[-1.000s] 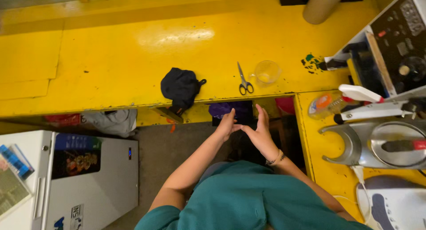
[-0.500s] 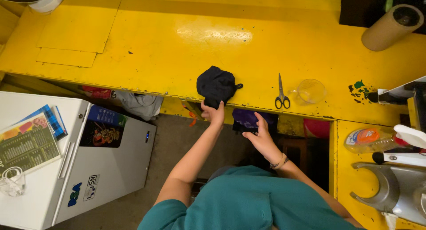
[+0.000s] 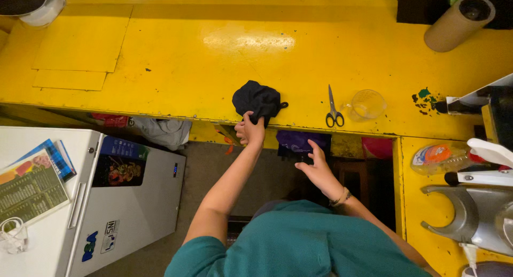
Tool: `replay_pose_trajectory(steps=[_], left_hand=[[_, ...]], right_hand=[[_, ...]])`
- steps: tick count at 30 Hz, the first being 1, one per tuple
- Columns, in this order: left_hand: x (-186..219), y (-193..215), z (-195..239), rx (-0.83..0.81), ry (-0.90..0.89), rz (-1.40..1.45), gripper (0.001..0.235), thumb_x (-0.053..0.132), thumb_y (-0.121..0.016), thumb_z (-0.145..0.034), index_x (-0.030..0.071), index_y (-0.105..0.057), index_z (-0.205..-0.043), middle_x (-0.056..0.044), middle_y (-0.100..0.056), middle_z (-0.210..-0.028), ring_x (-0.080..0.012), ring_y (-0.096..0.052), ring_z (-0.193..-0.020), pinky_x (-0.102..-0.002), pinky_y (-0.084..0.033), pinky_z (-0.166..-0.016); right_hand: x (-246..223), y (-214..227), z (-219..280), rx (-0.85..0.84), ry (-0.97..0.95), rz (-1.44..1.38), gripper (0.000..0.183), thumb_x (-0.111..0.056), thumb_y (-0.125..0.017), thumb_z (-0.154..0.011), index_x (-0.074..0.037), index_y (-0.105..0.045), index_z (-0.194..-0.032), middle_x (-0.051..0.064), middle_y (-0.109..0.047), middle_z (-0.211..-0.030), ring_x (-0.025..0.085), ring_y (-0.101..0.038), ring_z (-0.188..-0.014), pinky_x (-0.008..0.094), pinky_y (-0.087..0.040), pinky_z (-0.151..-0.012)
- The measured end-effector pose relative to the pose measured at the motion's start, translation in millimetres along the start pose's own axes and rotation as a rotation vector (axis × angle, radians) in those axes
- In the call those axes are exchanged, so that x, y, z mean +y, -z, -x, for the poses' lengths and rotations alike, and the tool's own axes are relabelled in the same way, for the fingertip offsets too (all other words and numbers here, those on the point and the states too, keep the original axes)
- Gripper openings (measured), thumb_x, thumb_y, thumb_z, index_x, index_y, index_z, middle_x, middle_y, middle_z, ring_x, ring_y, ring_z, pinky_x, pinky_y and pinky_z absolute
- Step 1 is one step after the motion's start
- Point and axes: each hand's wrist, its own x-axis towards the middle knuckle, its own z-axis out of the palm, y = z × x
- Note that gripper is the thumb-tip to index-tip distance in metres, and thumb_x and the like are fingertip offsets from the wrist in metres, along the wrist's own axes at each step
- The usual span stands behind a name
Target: The person cleans a yellow countertop and a white appliance using a black cloth. They plug in a power cord into a wall socket and wipe the appliance's exterior and interior. The person also moves a water dispenser and handles a glass and scissors.
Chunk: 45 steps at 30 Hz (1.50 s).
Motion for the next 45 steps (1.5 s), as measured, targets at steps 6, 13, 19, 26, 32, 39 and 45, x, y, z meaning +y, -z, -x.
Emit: replay_pose_trajectory(steps=[6, 13, 19, 26, 32, 39, 45], left_hand=[[0.2, 0.7, 36.4, 0.007, -0.016, 0.198, 0.036, 0.046, -0.075, -0.087, 0.033, -0.063, -0.118, -0.007, -0.041, -0.129, -0.0325, -0.032, -0.126, -0.056, -0.025, -0.107], [49.7, 53.4, 116.8, -0.235, -0.086, 0.732, 0.026, 0.029, -0.066, -0.104, 0.006, -0.067, -0.113, -0.014, -0.051, -0.119, -0.0262, -0.051, -0.108, -0.038, -0.047, -0.096], [70.8, 104.9, 191.0, -0.755, -0.029, 1.21, 0.02, 0.012, -0.057, -0.101, 0.003, -0.063, -0.118, -0.005, -0.071, -0.111, -0.0158, -0.066, -0.104, -0.032, -0.051, -0.093], [80.9, 135.1, 244.2, -1.192, -0.062, 1.025, 0.025, 0.011, -0.054, -0.104, 0.001, -0.065, -0.124, -0.005, -0.07, -0.117, -0.0127, -0.065, -0.106, -0.028, -0.05, -0.096], [90.1, 143.9, 264.8, -1.574, -0.015, 0.92, 0.027, 0.019, -0.051, -0.11, 0.002, -0.063, -0.127, -0.005, -0.069, -0.118, -0.0129, -0.065, -0.108, -0.029, -0.05, -0.098], [85.1, 114.1, 286.9, -1.928, 0.016, 0.918, 0.035, 0.025, -0.049, -0.116, -0.002, -0.058, -0.135, -0.011, -0.066, -0.13, -0.0193, -0.064, -0.119, -0.035, -0.05, -0.108], [78.3, 88.6, 311.3, -2.19, -0.026, 0.988, 0.048, 0.038, -0.048, -0.114, -0.001, -0.055, -0.14, -0.019, -0.062, -0.141, -0.0297, -0.061, -0.129, -0.045, -0.047, -0.115]], right_hand=[[2.7, 0.2, 9.4, 0.043, 0.035, -0.026, 0.09, -0.017, -0.075, -0.08, -0.01, -0.028, -0.156, 0.016, -0.028, -0.158, 0.033, -0.038, -0.142, 0.039, -0.05, -0.098], [1.6, -2.8, 15.6, 0.073, 0.036, -0.016, 0.092, -0.017, -0.076, -0.079, -0.01, -0.027, -0.156, 0.018, -0.033, -0.155, 0.032, -0.039, -0.14, 0.039, -0.05, -0.096], [31.1, -4.4, 11.9, 0.148, 0.155, 0.029, 0.091, -0.014, -0.079, -0.078, -0.007, -0.029, -0.155, 0.02, -0.037, -0.152, 0.033, -0.043, -0.136, 0.039, -0.041, -0.108], [122.3, -14.1, -8.0, 0.101, 0.418, -0.093, 0.058, -0.009, -0.065, -0.095, -0.002, -0.044, -0.149, 0.011, -0.053, -0.146, 0.022, -0.05, -0.135, 0.035, -0.042, -0.115], [195.5, 39.9, 30.5, -0.225, 0.203, -0.524, 0.053, -0.015, -0.065, -0.101, 0.0, -0.049, -0.15, 0.015, -0.052, -0.15, 0.026, -0.052, -0.134, 0.041, -0.042, -0.117], [230.4, 90.2, 82.6, 0.122, 0.572, 0.167, 0.061, -0.016, -0.069, -0.094, -0.004, -0.045, -0.149, 0.008, -0.05, -0.15, 0.022, -0.048, -0.136, 0.036, -0.037, -0.116], [243.1, 112.2, 122.2, 0.22, 0.473, 0.097, 0.047, -0.013, -0.069, -0.094, -0.002, -0.055, -0.137, 0.009, -0.06, -0.135, 0.019, -0.057, -0.122, 0.035, -0.046, -0.104]])
